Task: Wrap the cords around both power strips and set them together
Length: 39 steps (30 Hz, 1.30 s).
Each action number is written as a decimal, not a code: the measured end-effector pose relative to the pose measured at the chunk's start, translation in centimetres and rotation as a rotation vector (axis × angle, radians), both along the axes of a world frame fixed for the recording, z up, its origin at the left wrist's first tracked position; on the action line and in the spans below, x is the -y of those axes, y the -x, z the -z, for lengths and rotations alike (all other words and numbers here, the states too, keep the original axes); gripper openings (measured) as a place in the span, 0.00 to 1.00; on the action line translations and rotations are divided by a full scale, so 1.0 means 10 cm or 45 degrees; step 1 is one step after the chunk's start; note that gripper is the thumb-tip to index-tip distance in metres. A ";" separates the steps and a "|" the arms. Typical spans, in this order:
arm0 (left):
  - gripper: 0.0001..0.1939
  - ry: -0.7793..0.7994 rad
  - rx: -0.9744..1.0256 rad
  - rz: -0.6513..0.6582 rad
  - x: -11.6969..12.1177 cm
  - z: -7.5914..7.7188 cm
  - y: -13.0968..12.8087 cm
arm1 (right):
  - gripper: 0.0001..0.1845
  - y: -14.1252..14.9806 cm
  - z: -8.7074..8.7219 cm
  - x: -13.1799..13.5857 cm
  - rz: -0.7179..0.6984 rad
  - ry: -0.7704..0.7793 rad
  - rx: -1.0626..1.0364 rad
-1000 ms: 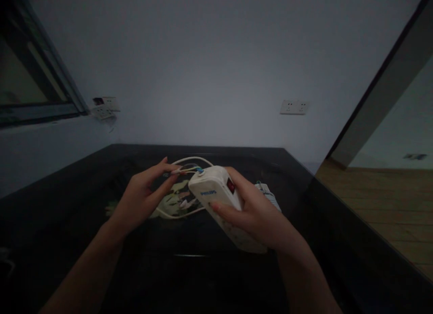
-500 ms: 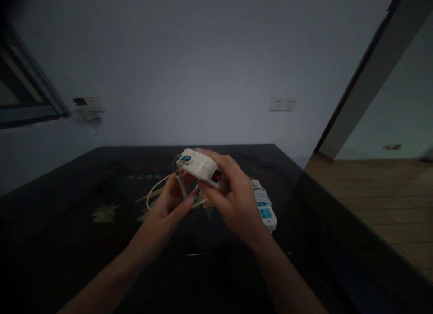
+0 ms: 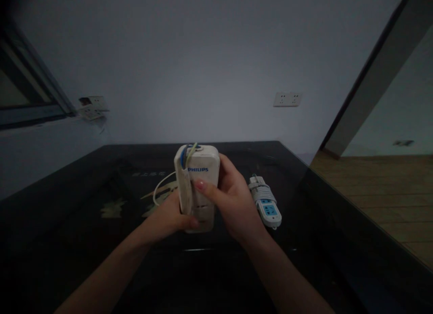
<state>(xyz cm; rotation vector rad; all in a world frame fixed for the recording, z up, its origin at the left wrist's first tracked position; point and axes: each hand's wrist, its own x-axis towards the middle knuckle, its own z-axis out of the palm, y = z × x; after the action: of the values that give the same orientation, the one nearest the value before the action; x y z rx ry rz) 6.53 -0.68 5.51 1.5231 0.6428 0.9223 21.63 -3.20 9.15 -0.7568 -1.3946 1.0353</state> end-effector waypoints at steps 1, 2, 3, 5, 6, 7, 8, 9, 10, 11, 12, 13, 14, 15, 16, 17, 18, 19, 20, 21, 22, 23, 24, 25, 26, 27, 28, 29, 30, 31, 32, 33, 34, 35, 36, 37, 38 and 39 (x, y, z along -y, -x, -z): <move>0.38 0.052 0.006 0.064 -0.02 0.02 0.00 | 0.24 0.01 0.00 -0.01 0.016 0.038 -0.008; 0.36 0.098 0.020 0.124 -0.03 0.04 0.01 | 0.25 0.03 -0.01 -0.02 0.034 0.068 -0.015; 0.35 0.141 0.033 0.172 -0.05 0.06 0.01 | 0.26 0.04 -0.01 -0.03 0.051 0.086 -0.027; 0.33 0.210 0.026 0.203 -0.08 0.08 0.01 | 0.26 0.06 -0.01 -0.06 0.069 0.094 -0.053; 0.32 0.231 0.006 0.177 -0.08 0.09 0.00 | 0.26 0.06 0.00 -0.08 0.073 0.085 -0.062; 0.32 0.242 -0.013 0.132 -0.08 0.09 0.00 | 0.26 0.06 0.01 -0.11 0.082 0.067 -0.069; 0.32 0.246 -0.019 0.086 -0.08 0.09 -0.01 | 0.25 0.05 0.03 -0.13 0.099 0.047 -0.073; 0.31 0.244 -0.003 0.049 -0.07 0.08 -0.02 | 0.24 0.04 0.06 -0.16 0.127 0.022 -0.082; 0.31 0.240 0.038 0.020 -0.06 0.07 -0.02 | 0.23 0.03 0.09 -0.19 0.159 -0.006 -0.096; 0.30 0.238 0.103 -0.007 -0.05 0.05 -0.03 | 0.23 0.02 0.12 -0.23 0.185 -0.035 -0.116; 0.30 0.240 0.183 -0.037 -0.03 0.02 -0.04 | 0.23 0.02 0.16 -0.26 0.194 -0.059 -0.137; 0.30 0.242 0.265 -0.079 -0.02 -0.01 -0.04 | 0.23 0.02 0.21 -0.29 0.179 -0.075 -0.153; 0.30 0.240 0.341 -0.133 -0.01 -0.05 -0.04 | 0.25 0.03 0.25 -0.31 0.135 -0.081 -0.162; 0.30 0.232 0.404 -0.192 0.00 -0.08 -0.04 | 0.28 0.05 0.29 -0.33 0.070 -0.074 -0.156; 0.31 0.212 0.456 -0.249 0.01 -0.11 -0.03 | 0.32 0.09 0.33 -0.34 -0.006 -0.050 -0.135; 0.31 0.182 0.496 -0.298 0.01 -0.13 -0.01 | 0.36 0.13 0.36 -0.34 -0.073 -0.012 -0.106; 0.32 0.150 0.526 -0.335 0.01 -0.14 0.00 | 0.41 0.18 0.38 -0.33 -0.121 0.033 -0.079; 0.32 0.116 0.550 -0.366 0.01 -0.15 0.01 | 0.45 0.23 0.40 -0.32 -0.138 0.074 -0.066; 0.32 0.087 0.568 -0.388 0.00 -0.14 0.02 | 0.48 0.28 0.41 -0.30 -0.125 0.109 -0.071; 0.32 0.064 0.583 -0.409 -0.01 -0.13 0.02 | 0.49 0.32 0.43 -0.28 -0.093 0.131 -0.096; 0.32 0.050 0.589 -0.425 -0.02 -0.11 0.02 | 0.49 0.36 0.44 -0.27 -0.059 0.142 -0.130; 0.31 0.038 0.585 -0.440 -0.03 -0.09 0.02 | 0.49 0.39 0.45 -0.25 -0.036 0.144 -0.160; 0.30 0.023 0.571 -0.456 -0.04 -0.08 0.01 | 0.47 0.42 0.46 -0.24 -0.024 0.140 -0.178; 0.29 0.003 0.549 -0.471 -0.05 -0.06 0.01 | 0.44 0.44 0.47 -0.24 -0.020 0.133 -0.183; 0.28 -0.019 0.520 -0.484 -0.06 -0.05 0.01 | 0.41 0.45 0.48 -0.23 -0.021 0.126 -0.177; 0.27 -0.045 0.486 -0.493 -0.07 -0.05 0.01 | 0.38 0.45 0.48 -0.23 -0.018 0.122 -0.166; 0.27 -0.070 0.449 -0.491 -0.08 -0.05 0.02 | 0.35 0.45 0.48 -0.22 -0.009 0.124 -0.151; 0.27 -0.089 0.412 -0.474 -0.09 -0.06 0.04 | 0.32 0.44 0.47 -0.22 0.013 0.125 -0.136; 0.28 -0.096 0.378 -0.435 -0.10 -0.07 0.06 | 0.30 0.43 0.46 -0.22 0.045 0.122 -0.118; 0.30 -0.093 0.353 -0.380 -0.11 -0.09 0.10 | 0.30 0.40 0.44 -0.22 0.088 0.114 -0.098; 0.34 -0.083 0.342 -0.320 -0.11 -0.12 0.14 | 0.29 0.37 0.42 -0.22 0.139 0.104 -0.078; 0.38 -0.078 0.348 -0.272 -0.12 -0.15 0.18 | 0.29 0.32 0.40 -0.23 0.193 0.092 -0.060; 0.43 -0.086 0.370 -0.246 -0.13 -0.19 0.24 | 0.30 0.26 0.37 -0.24 0.240 0.082 -0.040; 0.46 -0.106 0.404 -0.246 -0.15 -0.23 0.30 | 0.30 0.19 0.33 -0.26 0.279 0.074 -0.016; 0.49 -0.138 0.441 -0.267 -0.16 -0.27 0.37 | 0.30 0.11 0.29 -0.27 0.303 0.071 0.016; 0.50 -0.180 0.470 -0.300 -0.18 -0.30 0.44 | 0.30 0.03 0.25 -0.29 0.316 0.069 0.058; 0.49 -0.223 0.482 -0.336 -0.20 -0.34 0.51 | 0.30 -0.05 0.22 -0.31 0.317 0.064 0.108; 0.47 -0.265 0.468 -0.370 -0.21 -0.36 0.57 | 0.30 -0.13 0.18 -0.32 0.309 0.065 0.165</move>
<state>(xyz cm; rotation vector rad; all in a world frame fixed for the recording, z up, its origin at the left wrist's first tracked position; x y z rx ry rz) 0.79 1.47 9.16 1.4084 0.5182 1.4885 22.91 0.02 7.39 -1.0190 -1.3508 0.8463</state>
